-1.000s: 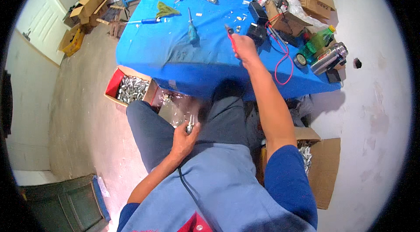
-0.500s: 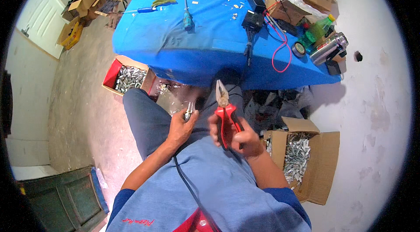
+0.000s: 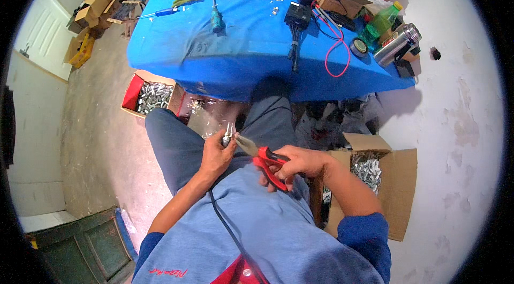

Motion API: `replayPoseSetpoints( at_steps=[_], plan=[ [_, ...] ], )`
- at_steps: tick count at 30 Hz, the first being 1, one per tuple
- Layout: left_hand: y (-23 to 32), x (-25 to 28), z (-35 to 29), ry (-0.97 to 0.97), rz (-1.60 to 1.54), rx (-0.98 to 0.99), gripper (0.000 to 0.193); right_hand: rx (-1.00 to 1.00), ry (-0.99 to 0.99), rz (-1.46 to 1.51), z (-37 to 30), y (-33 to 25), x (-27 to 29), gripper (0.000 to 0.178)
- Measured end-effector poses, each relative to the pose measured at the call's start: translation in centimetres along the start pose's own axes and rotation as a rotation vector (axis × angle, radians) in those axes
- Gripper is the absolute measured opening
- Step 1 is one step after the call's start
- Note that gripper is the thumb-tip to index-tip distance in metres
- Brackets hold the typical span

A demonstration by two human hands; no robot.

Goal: The person assembles small metal components by hand and using a screwdriver and pliers while sitting at a workspace.

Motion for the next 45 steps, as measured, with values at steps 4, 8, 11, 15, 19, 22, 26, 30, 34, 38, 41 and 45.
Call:
replayPoseSetpoints(
  at_steps=[4,8,11,15,19,22,26,30,34,38,41,45],
  plan=[
    [-0.2,0.1,0.0,-0.007,-0.005,-0.040,0.023,-0.067,-0.052,-0.122,0.8,0.0,0.9,0.052],
    [-0.6,0.2,-0.1,0.007,-0.081,-0.083,0.018,-0.049,-0.006,-0.125,1.4,-1.0,0.2,0.043],
    [0.4,0.5,-0.3,-0.004,-0.023,-0.065,0.015,-0.089,-0.044,-0.153,1.7,-0.3,0.7,0.043],
    [0.1,0.5,-0.2,0.001,0.034,-0.069,0.013,-0.100,0.001,-0.161,2.0,-0.8,0.4,0.044],
    [0.0,0.4,-0.2,-0.010,0.013,-0.084,0.013,-0.110,0.017,-0.155,2.0,-1.4,0.7,0.038],
    [0.2,0.5,-0.2,0.000,0.046,-0.106,0.013,-0.173,-0.070,-0.189,2.3,-0.6,2.0,0.053],
    [0.1,0.5,-0.3,-0.008,0.122,-0.097,0.013,-0.117,-0.063,-0.176,2.2,-0.8,2.0,0.036],
    [0.7,0.5,-0.5,-0.011,0.091,-0.113,0.013,-0.109,-0.036,-0.010,2.0,0.1,2.0,0.037],
    [0.8,0.5,-0.4,-0.020,0.113,-0.076,0.015,-0.081,0.016,-0.512,2.5,0.9,2.2,0.034],
    [1.0,0.1,-0.7,-0.008,0.066,-0.143,0.029,0.569,0.672,-1.464,1.6,-1.0,2.5,0.028],
    [2.8,0.2,-1.1,-0.041,0.091,-0.129,0.031,0.394,0.697,-1.016,1.1,-1.3,6.4,0.035],
    [2.3,0.0,-0.7,-0.051,0.008,-0.100,0.027,0.368,0.535,-0.217,2.4,-0.3,5.1,0.036]
  ],
)
Point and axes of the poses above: each hand's wrist, its own z-axis towards the middle knuckle, its own x-axis out of the back of the hand, y = z × x, the point moved 6 cm from there along z, towards the middle knuckle, and after that the axes turned 11 degrees about x, right-handed, at the moved point
